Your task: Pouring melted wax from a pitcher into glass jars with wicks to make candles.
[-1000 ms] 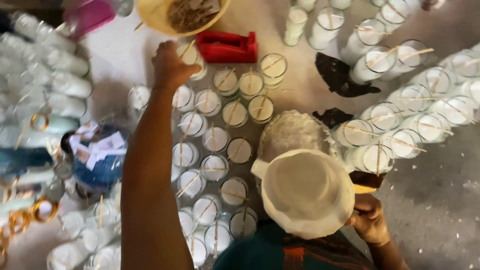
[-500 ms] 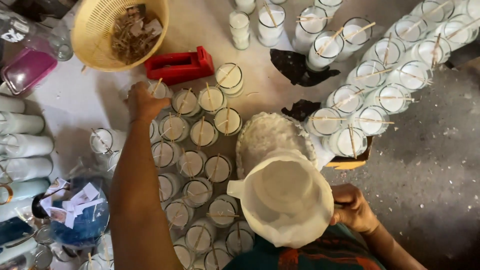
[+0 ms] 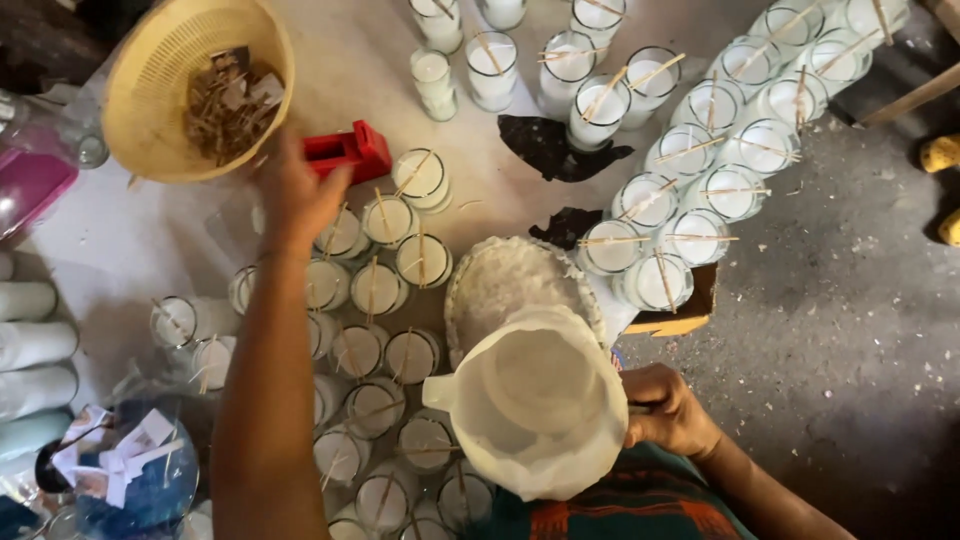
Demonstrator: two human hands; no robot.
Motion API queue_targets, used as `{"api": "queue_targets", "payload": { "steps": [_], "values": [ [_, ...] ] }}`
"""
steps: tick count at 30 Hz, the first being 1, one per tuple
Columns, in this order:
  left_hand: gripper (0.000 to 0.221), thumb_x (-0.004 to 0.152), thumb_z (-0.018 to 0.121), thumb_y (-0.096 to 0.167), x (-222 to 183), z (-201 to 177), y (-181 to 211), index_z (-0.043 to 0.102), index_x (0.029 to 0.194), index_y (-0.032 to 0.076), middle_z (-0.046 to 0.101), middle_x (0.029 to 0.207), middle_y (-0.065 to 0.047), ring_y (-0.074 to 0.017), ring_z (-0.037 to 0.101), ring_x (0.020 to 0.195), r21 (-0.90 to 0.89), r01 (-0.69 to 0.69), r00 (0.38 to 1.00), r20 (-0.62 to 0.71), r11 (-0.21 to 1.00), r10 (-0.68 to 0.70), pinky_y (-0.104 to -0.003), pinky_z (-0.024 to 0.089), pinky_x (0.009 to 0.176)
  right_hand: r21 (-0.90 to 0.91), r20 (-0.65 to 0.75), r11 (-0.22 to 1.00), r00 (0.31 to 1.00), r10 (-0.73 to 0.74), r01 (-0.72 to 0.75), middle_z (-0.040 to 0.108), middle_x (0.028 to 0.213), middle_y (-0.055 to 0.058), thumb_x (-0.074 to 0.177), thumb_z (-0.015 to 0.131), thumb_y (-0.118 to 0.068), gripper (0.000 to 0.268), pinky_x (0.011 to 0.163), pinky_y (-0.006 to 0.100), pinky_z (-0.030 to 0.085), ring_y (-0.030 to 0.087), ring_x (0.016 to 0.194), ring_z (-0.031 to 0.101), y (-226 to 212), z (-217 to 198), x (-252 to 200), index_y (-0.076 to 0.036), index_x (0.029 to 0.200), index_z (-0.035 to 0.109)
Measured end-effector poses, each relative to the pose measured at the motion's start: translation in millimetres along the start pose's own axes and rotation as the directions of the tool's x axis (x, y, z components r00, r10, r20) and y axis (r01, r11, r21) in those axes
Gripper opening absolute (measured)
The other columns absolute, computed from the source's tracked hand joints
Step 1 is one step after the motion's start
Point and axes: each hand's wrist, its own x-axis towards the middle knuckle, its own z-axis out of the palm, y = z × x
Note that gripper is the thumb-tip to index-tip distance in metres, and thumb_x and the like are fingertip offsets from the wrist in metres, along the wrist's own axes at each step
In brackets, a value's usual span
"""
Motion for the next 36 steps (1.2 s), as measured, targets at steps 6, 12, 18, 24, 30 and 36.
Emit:
{"api": "queue_targets", "payload": {
  "steps": [6, 12, 18, 24, 30, 36],
  "values": [
    [0.096, 0.086, 0.079, 0.050, 87.2, 123.8, 63.4, 0.033, 0.152, -0.002, 0.051, 0.147, -0.029, -0.0480, 0.045, 0.135, 0.025, -0.227, 0.966, 0.136, 0.974, 0.222, -0.056, 0.031, 0.101, -0.091, -0.007, 0.996, 1.000, -0.019, 0.018, 0.055, 0.062, -0.001, 0.089, 0.074, -0.056, 0.058, 0.045, 0.030, 0.037, 0.010, 0.054, 0.050, -7.5, 2.0, 4.8, -0.004, 0.066, 0.065],
    [0.103, 0.084, 0.078, 0.063, 137.2, 186.4, 123.2, 0.028, 0.148, 0.000, 0.052, 0.136, -0.021, -0.0462, 0.045, 0.127, 0.262, -0.248, 0.941, 0.296, 0.933, 0.167, -0.063, 0.030, 0.101, -0.162, 0.004, 0.986, 0.999, -0.044, 0.044, 0.035, 0.060, 0.003, 0.085, 0.076, -0.056, 0.061, 0.050, 0.033, 0.027, 0.015, 0.054, 0.036, 6.7, -9.9, -3.4, -0.006, 0.062, 0.050],
    [0.116, 0.084, 0.080, 0.069, 150.1, 211.8, 137.0, 0.022, 0.154, -0.002, 0.057, 0.142, -0.023, -0.0463, 0.038, 0.136, 0.317, -0.215, 0.945, 0.308, 0.924, 0.114, -0.065, 0.027, 0.105, -0.155, 0.018, 0.986, 0.999, -0.050, 0.052, 0.040, 0.058, 0.002, 0.085, 0.075, -0.055, 0.058, 0.050, 0.034, 0.030, 0.017, 0.052, 0.040, -1.9, -10.7, 2.1, -0.007, 0.062, 0.052],
    [0.107, 0.082, 0.084, 0.058, 155.4, 235.9, 131.3, 0.027, 0.151, 0.000, 0.062, 0.133, -0.023, -0.0431, 0.042, 0.133, 0.311, -0.130, 0.979, 0.190, 0.942, 0.072, -0.059, 0.025, 0.107, -0.123, 0.027, 0.990, 0.997, -0.067, 0.070, 0.044, 0.058, 0.003, 0.085, 0.076, -0.054, 0.056, 0.050, 0.034, 0.031, 0.018, 0.052, 0.043, -2.0, -9.0, 2.6, -0.008, 0.062, 0.054],
    [0.076, 0.062, 0.082, 0.030, 135.8, 218.9, 126.0, 0.043, 0.122, 0.007, 0.065, 0.112, -0.019, -0.0411, 0.055, 0.111, 0.121, -0.125, 0.984, 0.140, 0.985, 0.108, -0.051, 0.031, 0.102, -0.144, 0.008, 0.987, 0.998, -0.064, 0.065, 0.028, 0.061, 0.000, 0.086, 0.075, -0.059, 0.068, 0.052, 0.034, 0.024, 0.016, 0.054, 0.030, 12.8, -9.5, -8.2, -0.011, 0.061, 0.032],
    [0.079, 0.055, 0.085, 0.039, 98.8, 183.7, 123.4, 0.049, 0.116, 0.003, 0.066, 0.101, -0.015, -0.0411, 0.060, 0.096, 0.083, -0.373, 0.927, -0.012, 0.924, 0.375, -0.051, 0.036, 0.094, -0.149, 0.013, 0.987, 0.998, -0.058, 0.059, 0.025, 0.064, -0.003, 0.084, 0.077, -0.057, 0.067, 0.050, 0.031, 0.020, 0.010, 0.056, 0.026, 19.9, -11.9, -11.2, -0.013, 0.063, 0.031]
  ]
}}
